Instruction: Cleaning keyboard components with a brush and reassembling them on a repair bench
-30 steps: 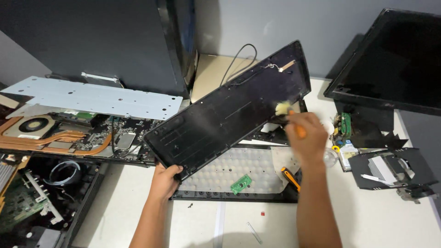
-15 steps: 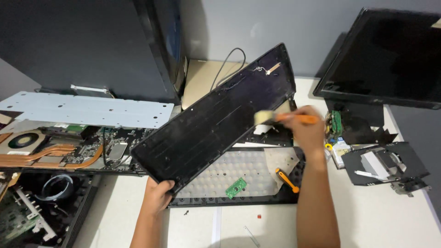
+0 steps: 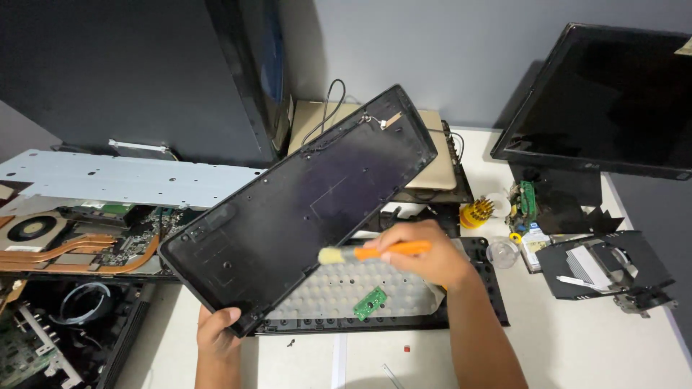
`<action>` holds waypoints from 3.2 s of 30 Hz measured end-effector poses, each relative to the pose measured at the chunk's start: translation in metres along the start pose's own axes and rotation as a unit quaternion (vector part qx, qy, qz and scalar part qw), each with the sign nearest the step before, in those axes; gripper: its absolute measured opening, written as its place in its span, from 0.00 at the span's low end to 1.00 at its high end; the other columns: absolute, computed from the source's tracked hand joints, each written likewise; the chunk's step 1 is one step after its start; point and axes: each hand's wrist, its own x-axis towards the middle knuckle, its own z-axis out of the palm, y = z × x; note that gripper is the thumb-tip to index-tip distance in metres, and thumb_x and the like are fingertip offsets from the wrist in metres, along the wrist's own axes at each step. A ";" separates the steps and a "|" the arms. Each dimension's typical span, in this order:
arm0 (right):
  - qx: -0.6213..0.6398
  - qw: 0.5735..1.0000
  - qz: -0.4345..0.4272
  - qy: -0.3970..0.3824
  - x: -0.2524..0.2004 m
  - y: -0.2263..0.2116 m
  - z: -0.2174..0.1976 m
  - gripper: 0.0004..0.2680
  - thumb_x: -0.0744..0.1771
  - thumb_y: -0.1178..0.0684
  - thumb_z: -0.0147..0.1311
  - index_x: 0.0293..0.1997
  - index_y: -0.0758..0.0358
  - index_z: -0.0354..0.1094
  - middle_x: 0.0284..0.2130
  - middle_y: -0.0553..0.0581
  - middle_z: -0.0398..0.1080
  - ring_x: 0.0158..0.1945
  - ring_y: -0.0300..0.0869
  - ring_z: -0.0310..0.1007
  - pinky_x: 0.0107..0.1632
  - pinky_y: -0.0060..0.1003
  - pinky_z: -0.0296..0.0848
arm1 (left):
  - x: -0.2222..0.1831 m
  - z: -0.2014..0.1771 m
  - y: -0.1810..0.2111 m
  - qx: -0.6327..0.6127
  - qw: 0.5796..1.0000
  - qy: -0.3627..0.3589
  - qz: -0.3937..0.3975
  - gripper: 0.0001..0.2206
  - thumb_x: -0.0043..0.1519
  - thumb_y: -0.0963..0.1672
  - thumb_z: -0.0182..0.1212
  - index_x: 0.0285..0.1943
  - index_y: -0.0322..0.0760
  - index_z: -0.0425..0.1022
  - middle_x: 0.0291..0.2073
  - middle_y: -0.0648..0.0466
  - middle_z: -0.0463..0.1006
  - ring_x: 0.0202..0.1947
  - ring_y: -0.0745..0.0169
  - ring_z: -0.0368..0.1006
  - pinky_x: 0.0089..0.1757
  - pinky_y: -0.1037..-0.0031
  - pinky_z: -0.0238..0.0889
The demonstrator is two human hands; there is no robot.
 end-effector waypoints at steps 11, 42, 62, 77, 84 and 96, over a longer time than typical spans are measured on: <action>-0.190 0.869 0.153 0.431 -0.026 0.095 -0.066 0.04 0.67 0.57 0.64 0.44 0.52 0.77 0.40 0.52 0.79 0.45 0.44 0.79 0.46 0.35 0.73 | 0.017 0.031 0.046 0.109 0.992 -0.019 0.057 0.42 0.39 0.36 0.56 0.72 0.21 0.61 0.40 0.41 0.77 0.38 0.53 0.78 0.40 0.55 0.73; -0.298 0.881 -0.013 0.367 -0.006 0.086 -0.022 0.05 0.66 0.61 0.61 0.42 0.56 0.80 0.45 0.58 0.79 0.51 0.54 0.78 0.55 0.46 0.74 | 0.011 -0.008 0.037 0.057 0.997 0.027 0.048 0.37 0.43 0.36 0.57 0.70 0.21 0.64 0.50 0.34 0.77 0.48 0.38 0.77 0.47 0.46 0.71; -0.151 0.931 -0.036 0.330 0.013 0.063 -0.001 0.05 0.69 0.60 0.55 0.45 0.59 0.77 0.51 0.65 0.77 0.57 0.52 0.78 0.64 0.43 0.75 | 0.003 -0.020 0.035 0.027 0.999 0.025 0.032 0.36 0.47 0.37 0.60 0.71 0.21 0.63 0.57 0.34 0.76 0.55 0.33 0.74 0.54 0.48 0.69; 0.083 0.982 -0.165 -0.048 0.041 -0.069 0.166 0.06 0.70 0.60 0.53 0.48 0.59 0.76 0.57 0.64 0.72 0.58 0.49 0.78 0.66 0.38 0.72 | 0.002 -0.026 0.037 0.037 0.999 0.032 0.010 0.32 0.46 0.37 0.60 0.66 0.23 0.64 0.51 0.37 0.77 0.48 0.39 0.77 0.48 0.55 0.71; -0.233 0.917 -0.175 0.273 0.063 -0.018 0.103 0.08 0.67 0.65 0.54 0.47 0.62 0.77 0.51 0.63 0.67 0.55 0.53 0.70 0.63 0.45 0.70 | 0.003 -0.023 0.036 0.009 1.000 0.012 -0.005 0.35 0.46 0.36 0.61 0.69 0.21 0.62 0.57 0.34 0.76 0.55 0.32 0.73 0.55 0.43 0.67; 0.216 0.950 -0.200 -0.104 0.052 -0.071 0.184 0.04 0.69 0.54 0.59 0.43 0.54 0.80 0.47 0.58 0.78 0.49 0.51 0.81 0.54 0.41 0.77 | -0.046 -0.185 0.008 0.220 0.965 0.128 -0.065 0.24 0.50 0.33 0.51 0.58 0.25 0.71 0.32 0.36 0.81 0.35 0.45 0.81 0.41 0.63 0.78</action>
